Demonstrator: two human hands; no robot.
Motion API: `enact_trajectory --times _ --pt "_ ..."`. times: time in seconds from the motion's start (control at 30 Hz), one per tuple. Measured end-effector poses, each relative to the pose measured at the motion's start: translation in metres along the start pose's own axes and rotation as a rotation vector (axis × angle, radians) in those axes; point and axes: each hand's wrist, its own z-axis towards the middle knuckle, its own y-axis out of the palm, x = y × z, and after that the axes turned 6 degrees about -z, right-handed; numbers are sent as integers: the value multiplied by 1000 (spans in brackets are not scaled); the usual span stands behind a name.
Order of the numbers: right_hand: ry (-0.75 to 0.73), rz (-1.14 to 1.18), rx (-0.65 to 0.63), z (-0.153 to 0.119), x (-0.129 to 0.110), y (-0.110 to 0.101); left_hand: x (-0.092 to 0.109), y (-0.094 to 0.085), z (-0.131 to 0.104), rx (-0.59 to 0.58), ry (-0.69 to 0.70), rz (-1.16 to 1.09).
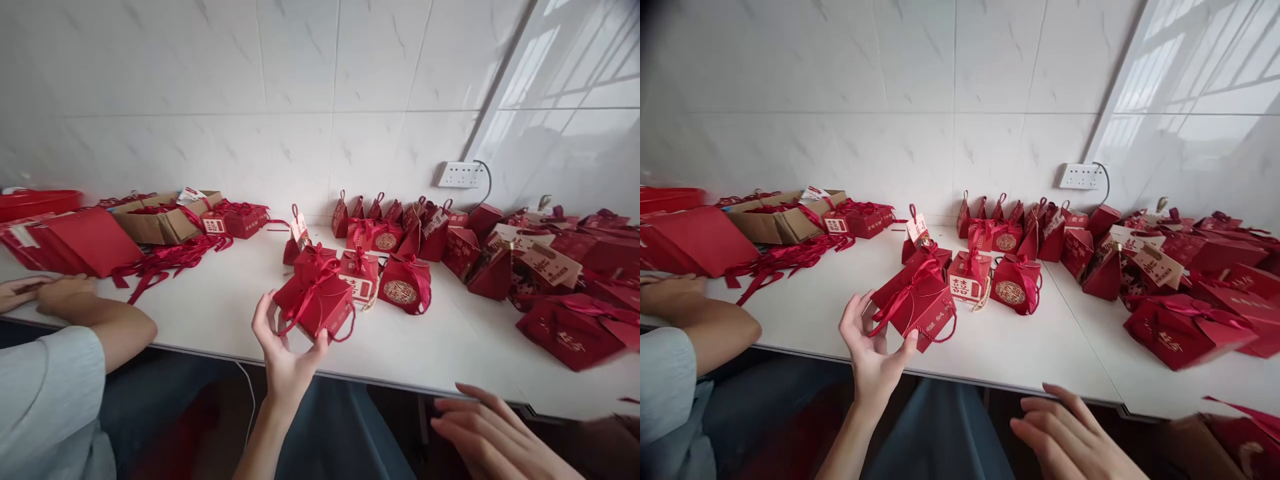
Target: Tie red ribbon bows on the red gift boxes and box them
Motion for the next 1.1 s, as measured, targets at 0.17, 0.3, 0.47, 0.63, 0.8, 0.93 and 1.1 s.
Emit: enact_trajectory --times 0.17,0.3,0.47,0.63,0.8,0.93,1.1 --pt "432 201 -48 4 0 -11 9 20 -11 -451 77 -155" --pt "856 435 -212 2 12 -6 -5 34 -13 -741 -207 -207" --pt "1121 794 -235 0 25 -2 -3 43 -14 -873 -254 -317" --pt "1182 1020 -110 1 28 -5 4 56 -15 -1016 -302 -390" --pt "1268 1136 5 3 33 -6 5 68 -10 -1097 -358 -370" --pt "1314 1143 8 4 35 -6 14 65 -17 -990 -533 -300" --pt "1318 1206 47 6 35 -7 42 54 -35 -793 -789 -234"
